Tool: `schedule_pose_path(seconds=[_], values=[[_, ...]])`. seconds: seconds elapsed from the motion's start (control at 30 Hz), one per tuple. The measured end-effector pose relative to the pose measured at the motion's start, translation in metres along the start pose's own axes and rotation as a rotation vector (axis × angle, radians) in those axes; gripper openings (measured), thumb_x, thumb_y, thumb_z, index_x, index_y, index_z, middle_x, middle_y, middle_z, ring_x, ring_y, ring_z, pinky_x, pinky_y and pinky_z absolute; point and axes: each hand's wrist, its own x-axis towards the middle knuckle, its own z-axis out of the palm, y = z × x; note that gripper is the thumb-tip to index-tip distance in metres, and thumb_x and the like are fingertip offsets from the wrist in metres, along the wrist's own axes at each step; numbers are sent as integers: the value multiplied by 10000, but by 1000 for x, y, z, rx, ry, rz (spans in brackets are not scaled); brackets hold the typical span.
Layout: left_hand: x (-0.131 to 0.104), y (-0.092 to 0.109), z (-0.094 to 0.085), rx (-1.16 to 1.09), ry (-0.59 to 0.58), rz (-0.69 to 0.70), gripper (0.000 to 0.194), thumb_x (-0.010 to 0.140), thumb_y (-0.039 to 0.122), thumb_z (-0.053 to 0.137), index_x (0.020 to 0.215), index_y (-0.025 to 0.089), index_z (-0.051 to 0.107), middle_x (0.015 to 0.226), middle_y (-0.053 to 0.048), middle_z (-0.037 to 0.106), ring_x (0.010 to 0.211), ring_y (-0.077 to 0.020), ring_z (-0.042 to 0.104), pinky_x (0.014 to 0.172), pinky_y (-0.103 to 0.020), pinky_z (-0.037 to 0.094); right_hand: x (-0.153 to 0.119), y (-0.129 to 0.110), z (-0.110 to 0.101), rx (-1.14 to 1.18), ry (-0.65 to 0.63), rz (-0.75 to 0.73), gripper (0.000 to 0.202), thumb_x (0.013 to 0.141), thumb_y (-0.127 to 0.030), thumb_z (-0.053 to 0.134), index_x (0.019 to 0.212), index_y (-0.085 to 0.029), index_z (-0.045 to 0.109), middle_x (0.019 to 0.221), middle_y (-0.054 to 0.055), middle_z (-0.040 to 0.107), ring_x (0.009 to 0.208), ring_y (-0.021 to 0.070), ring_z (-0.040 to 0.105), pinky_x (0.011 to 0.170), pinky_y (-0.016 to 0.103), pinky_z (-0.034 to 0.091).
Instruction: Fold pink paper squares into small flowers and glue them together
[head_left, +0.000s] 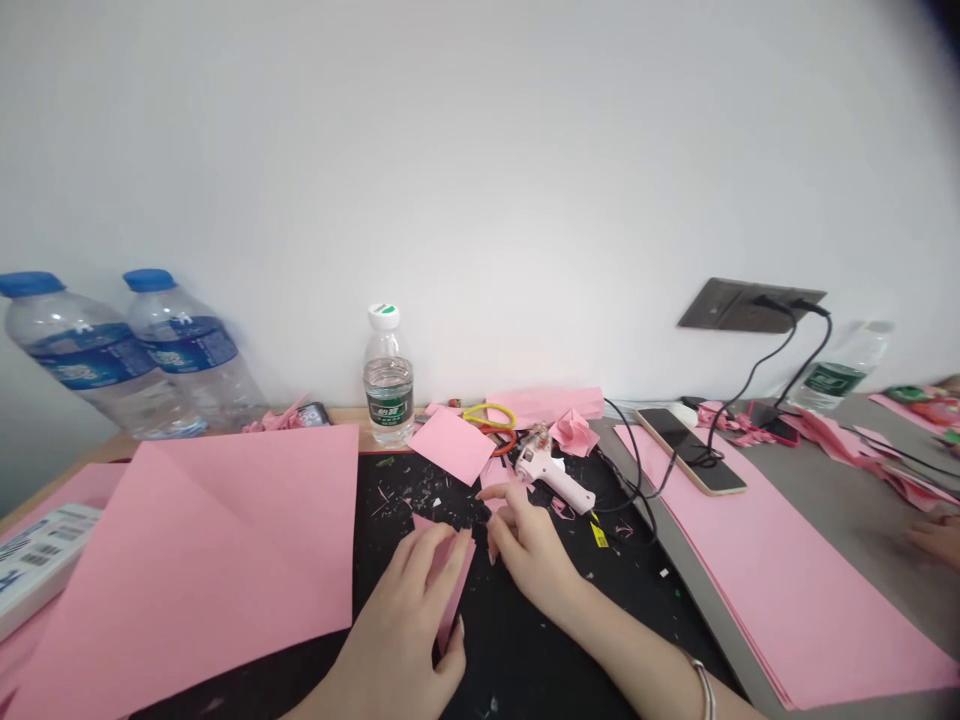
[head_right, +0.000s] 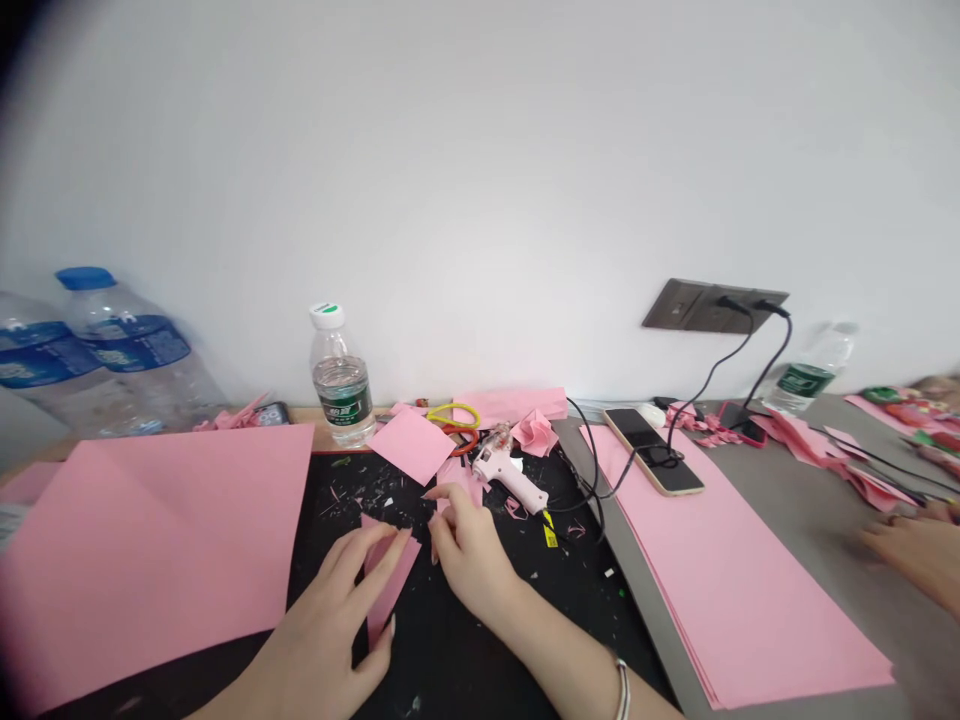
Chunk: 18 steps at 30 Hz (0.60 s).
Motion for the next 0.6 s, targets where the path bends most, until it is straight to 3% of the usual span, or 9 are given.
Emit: schedule_pose_path(seconds=[0.17, 0.33, 0.47, 0.6], values=[[0, -8, 6, -76, 17, -33, 675, 745, 15, 401, 1389, 203, 332, 1439, -105, 333, 1338, -245, 314, 1076, -428, 347, -2, 3, 4, 8, -30, -23, 247, 834, -94, 393, 1021, -184, 528, 601, -43, 571, 553, 125, 546, 559, 226, 401], [2, -19, 7, -217, 47, -98, 720, 780, -25, 336, 1435, 255, 226, 1487, -62, 309, 1347, -194, 318, 1075, -392, 345, -1, 5, 6, -10, -62, -10, 259, 770, -85, 467, 994, -196, 534, 640, -60, 525, 487, 88, 442, 492, 202, 343], [7, -22, 5, -389, 93, -217, 618, 860, 60, 341, 1431, 271, 235, 1433, -55, 420, 1301, -201, 397, 1050, -422, 368, -1, 2, 7, 21, -66, 26, 285, 749, -101, 497, 1016, -198, 506, 661, -65, 508, 473, 75, 404, 477, 202, 323], [9, -20, 0, -576, 127, -371, 532, 903, 205, 393, 1419, 270, 276, 1436, -39, 408, 1303, -221, 378, 1043, -410, 364, -2, -2, 7, 198, -13, 77, 364, 735, -78, 469, 1076, -201, 434, 672, -66, 496, 501, 74, 417, 481, 197, 325]])
